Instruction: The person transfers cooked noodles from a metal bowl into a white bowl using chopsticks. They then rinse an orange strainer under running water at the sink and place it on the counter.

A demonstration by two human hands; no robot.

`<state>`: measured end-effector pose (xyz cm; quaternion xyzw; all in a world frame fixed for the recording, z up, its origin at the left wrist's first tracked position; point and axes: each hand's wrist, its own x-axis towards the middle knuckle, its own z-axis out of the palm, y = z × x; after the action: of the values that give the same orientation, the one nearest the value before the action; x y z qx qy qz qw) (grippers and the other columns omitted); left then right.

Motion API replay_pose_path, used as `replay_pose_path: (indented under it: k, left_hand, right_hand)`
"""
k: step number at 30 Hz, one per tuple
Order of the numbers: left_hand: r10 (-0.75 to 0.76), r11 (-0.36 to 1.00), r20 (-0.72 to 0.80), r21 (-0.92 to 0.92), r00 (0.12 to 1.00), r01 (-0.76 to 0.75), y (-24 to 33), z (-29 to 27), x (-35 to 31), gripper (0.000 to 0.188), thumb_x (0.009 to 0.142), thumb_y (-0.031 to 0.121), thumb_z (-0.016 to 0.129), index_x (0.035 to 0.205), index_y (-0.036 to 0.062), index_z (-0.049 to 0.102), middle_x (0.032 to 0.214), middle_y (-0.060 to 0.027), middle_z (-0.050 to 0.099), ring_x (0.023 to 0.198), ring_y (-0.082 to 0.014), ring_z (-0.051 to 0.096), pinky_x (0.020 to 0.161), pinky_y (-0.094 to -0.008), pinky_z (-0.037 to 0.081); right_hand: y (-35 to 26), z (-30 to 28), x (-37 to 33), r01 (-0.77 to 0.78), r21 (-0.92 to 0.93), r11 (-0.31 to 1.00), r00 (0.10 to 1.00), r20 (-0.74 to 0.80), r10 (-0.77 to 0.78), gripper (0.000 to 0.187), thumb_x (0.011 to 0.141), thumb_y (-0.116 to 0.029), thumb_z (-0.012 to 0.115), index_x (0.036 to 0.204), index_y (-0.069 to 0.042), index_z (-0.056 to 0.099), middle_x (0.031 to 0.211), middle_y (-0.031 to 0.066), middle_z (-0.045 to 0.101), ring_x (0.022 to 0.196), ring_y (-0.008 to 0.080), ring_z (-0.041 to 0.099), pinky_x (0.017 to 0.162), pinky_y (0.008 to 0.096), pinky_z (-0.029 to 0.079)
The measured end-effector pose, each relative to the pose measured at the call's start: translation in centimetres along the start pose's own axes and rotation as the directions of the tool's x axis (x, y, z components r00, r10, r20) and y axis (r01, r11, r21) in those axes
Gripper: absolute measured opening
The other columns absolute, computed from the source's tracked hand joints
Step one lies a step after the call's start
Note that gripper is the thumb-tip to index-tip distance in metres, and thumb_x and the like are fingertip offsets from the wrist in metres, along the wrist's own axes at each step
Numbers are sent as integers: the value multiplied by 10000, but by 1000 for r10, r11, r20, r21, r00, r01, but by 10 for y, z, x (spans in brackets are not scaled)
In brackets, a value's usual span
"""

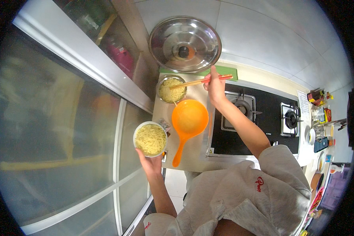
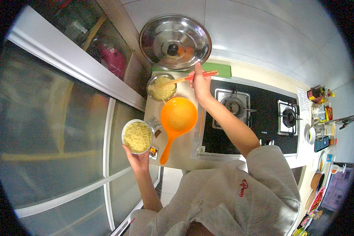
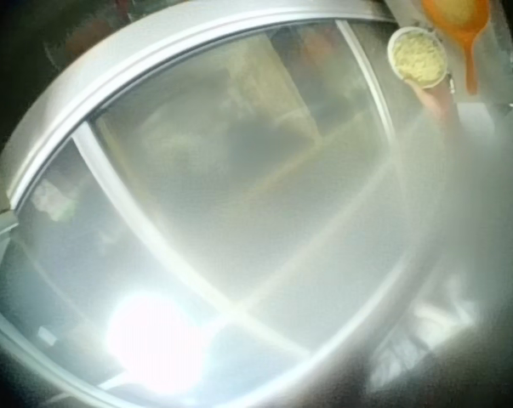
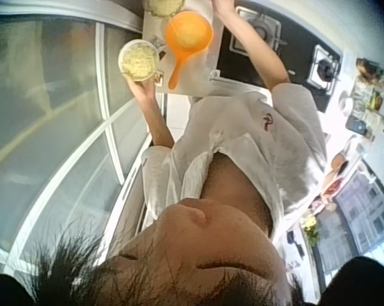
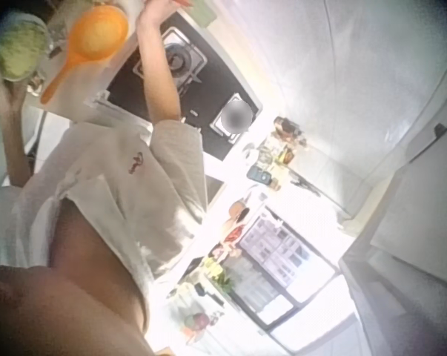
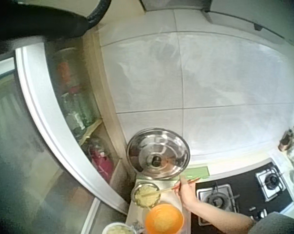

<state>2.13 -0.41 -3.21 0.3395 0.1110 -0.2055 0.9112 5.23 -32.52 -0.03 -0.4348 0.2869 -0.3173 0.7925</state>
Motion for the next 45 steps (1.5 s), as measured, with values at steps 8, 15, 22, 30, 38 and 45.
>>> replay_pose_path:
  k: [8,15,22,30,38,45]
  left_hand:
    - [1,1000,-54,-12,999,-1,1,-11,-4,653,904,527,417,1386,105,292,1385,-124,375,1265,-300,382,1033,-479,337]
    - [6,1000,-60,-16,998,-7,3,-14,-4,651,904,520,424,1381,95,299,1378,-124,385,1258,-293,393,1036,-469,340]
    - [-5,1000,-45,-11,999,4,5,-6,-7,646,904,507,434,1380,92,301,1377,-119,390,1255,-287,398,1039,-459,339]
    - [17,999,-60,28,998,-16,1,-8,-17,634,924,491,400,1393,88,266,1405,-128,343,1279,-297,363,1039,-473,332]
    - [43,999,3,31,999,-43,12,-6,-44,642,900,498,454,1382,104,296,1385,-124,374,1265,-300,382,1038,-492,337]
    - [-40,997,210,72,977,26,31,-2,-45,643,892,487,484,1378,106,306,1386,-112,365,1271,-290,370,1037,-486,334]
  right_hand:
    - [-6,18,12,28,126,992,996,-93,-16,339,941,-315,481,682,-97,463,566,10,458,446,93,387,421,236,279]
    - [-28,27,17,85,190,978,996,-34,-79,354,926,-337,504,678,-87,475,531,6,444,407,90,368,398,232,278]
    - [-4,12,8,397,-575,715,901,392,-185,375,881,-326,593,640,-39,607,496,-12,499,400,67,423,403,216,339]
    - [-42,-2,-23,466,-598,653,873,431,-228,399,850,-310,642,622,16,612,519,36,537,489,92,492,495,245,386]
    - [-37,-31,-74,482,-849,217,817,525,240,464,895,-439,487,799,-12,640,806,177,641,760,303,638,673,386,496]
    - [76,-37,-172,99,-874,475,721,392,571,421,789,-483,597,919,-83,570,686,45,481,609,170,489,544,323,393]
